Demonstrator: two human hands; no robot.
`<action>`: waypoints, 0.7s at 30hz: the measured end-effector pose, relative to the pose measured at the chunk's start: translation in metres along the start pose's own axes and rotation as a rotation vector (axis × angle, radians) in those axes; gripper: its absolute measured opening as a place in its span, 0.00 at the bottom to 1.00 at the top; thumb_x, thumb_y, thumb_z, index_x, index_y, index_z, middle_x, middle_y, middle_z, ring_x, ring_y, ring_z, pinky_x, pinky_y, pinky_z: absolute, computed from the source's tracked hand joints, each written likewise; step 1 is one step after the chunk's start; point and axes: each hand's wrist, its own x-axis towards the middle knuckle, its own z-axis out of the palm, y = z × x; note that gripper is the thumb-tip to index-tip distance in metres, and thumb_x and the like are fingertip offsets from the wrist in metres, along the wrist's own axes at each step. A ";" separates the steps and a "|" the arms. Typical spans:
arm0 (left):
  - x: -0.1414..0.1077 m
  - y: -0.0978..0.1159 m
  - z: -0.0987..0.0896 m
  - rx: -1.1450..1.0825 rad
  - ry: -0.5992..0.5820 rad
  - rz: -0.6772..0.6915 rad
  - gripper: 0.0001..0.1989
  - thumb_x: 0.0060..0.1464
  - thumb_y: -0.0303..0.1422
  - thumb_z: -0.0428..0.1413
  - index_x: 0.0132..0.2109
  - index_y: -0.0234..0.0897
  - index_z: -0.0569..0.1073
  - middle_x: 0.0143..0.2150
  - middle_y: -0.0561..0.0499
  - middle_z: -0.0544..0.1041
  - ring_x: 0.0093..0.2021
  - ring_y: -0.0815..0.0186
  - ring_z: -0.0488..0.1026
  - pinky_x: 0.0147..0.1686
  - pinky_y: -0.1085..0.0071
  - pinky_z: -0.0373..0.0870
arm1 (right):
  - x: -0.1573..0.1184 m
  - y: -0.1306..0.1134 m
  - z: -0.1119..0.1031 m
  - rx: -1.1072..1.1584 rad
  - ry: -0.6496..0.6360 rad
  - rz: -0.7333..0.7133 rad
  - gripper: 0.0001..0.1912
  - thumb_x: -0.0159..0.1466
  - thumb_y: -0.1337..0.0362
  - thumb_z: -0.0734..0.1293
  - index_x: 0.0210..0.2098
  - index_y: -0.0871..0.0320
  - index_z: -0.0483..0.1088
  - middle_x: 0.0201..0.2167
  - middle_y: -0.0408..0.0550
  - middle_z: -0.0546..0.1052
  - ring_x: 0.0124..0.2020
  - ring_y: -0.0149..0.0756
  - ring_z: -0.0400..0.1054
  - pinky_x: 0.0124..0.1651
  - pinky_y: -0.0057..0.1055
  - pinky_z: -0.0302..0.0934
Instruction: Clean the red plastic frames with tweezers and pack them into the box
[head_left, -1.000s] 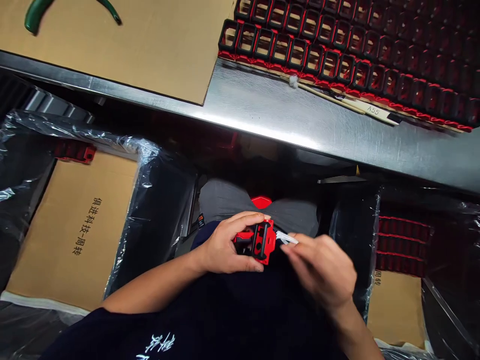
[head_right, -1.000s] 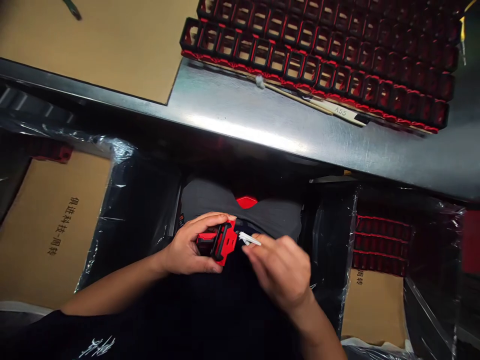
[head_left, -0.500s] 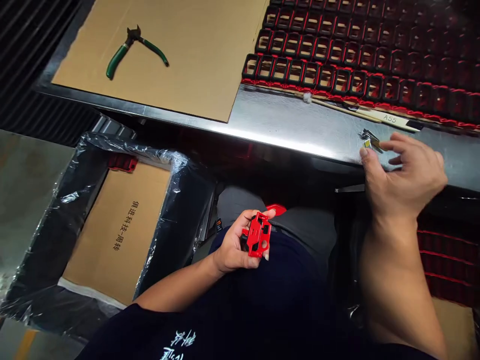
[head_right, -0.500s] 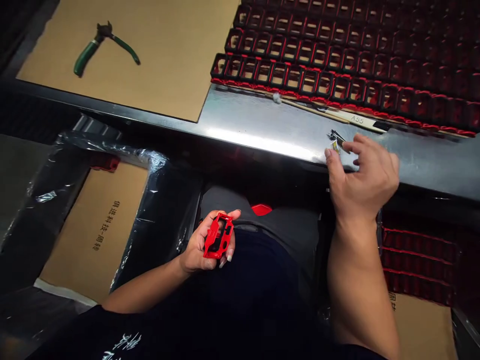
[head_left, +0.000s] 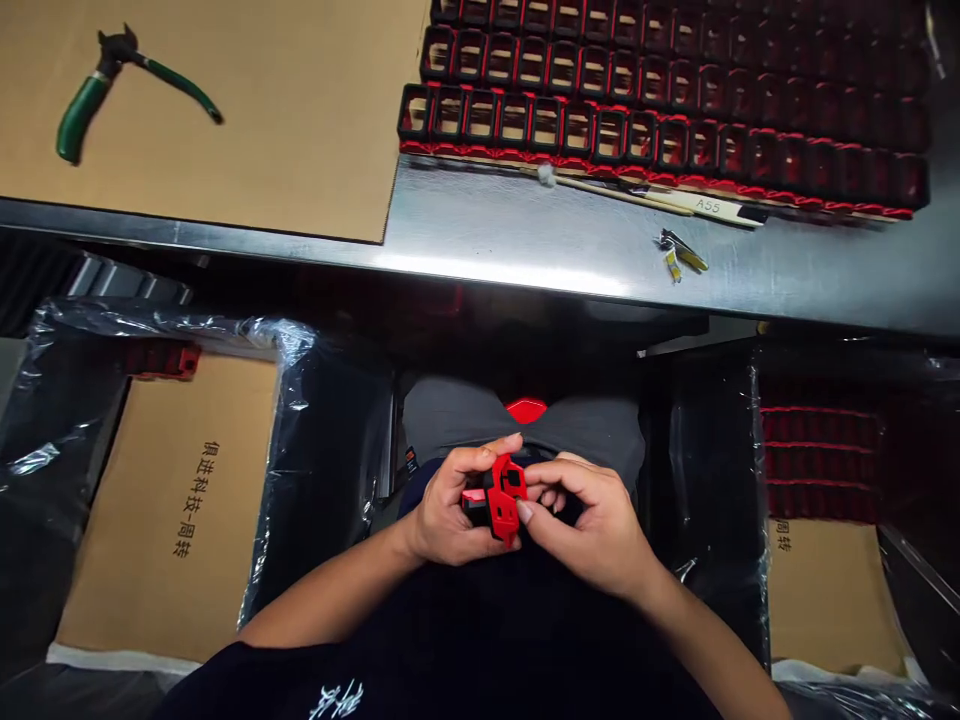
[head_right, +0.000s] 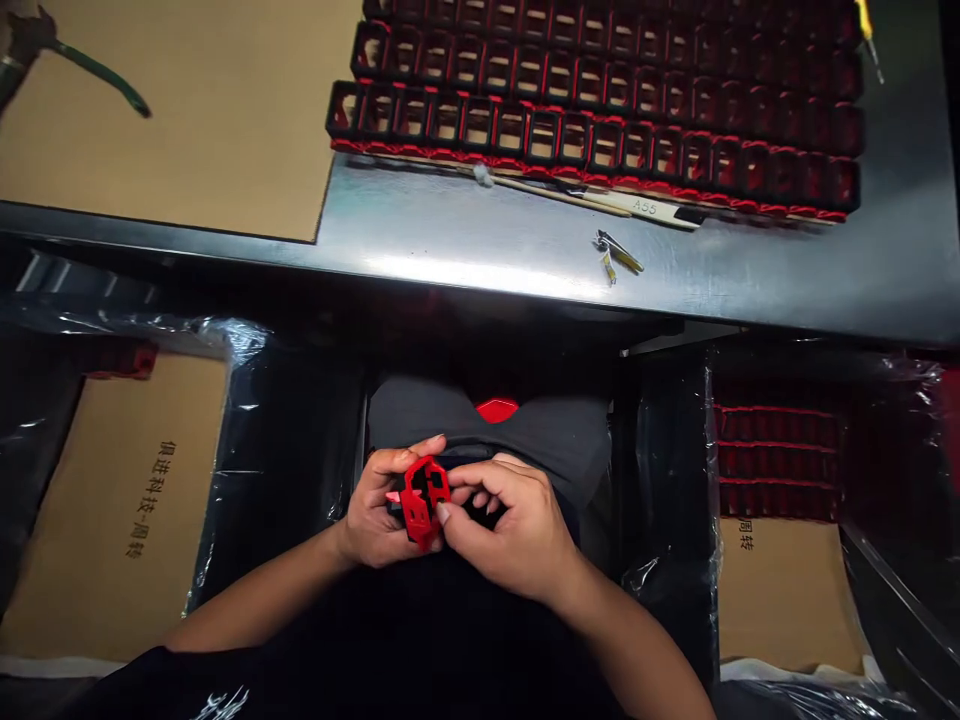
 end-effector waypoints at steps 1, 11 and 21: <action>-0.001 -0.001 0.000 0.019 0.003 0.014 0.44 0.47 0.30 0.73 0.68 0.44 0.61 0.68 0.39 0.70 0.64 0.60 0.73 0.61 0.69 0.71 | 0.000 -0.001 0.000 -0.001 -0.011 0.013 0.07 0.59 0.69 0.72 0.38 0.56 0.80 0.26 0.43 0.80 0.26 0.30 0.69 0.30 0.27 0.65; 0.003 -0.001 0.002 -0.001 -0.003 -0.038 0.50 0.50 0.39 0.72 0.73 0.46 0.54 0.67 0.38 0.71 0.64 0.59 0.74 0.63 0.67 0.69 | 0.003 -0.006 0.004 0.315 -0.098 0.458 0.09 0.59 0.58 0.72 0.34 0.58 0.79 0.21 0.42 0.77 0.20 0.26 0.63 0.24 0.24 0.57; 0.007 -0.004 0.002 0.176 -0.064 0.148 0.49 0.49 0.34 0.72 0.72 0.45 0.57 0.68 0.36 0.69 0.60 0.56 0.77 0.60 0.62 0.74 | -0.002 -0.007 0.004 0.108 -0.034 0.334 0.05 0.58 0.64 0.70 0.29 0.58 0.80 0.21 0.43 0.78 0.20 0.27 0.66 0.23 0.24 0.60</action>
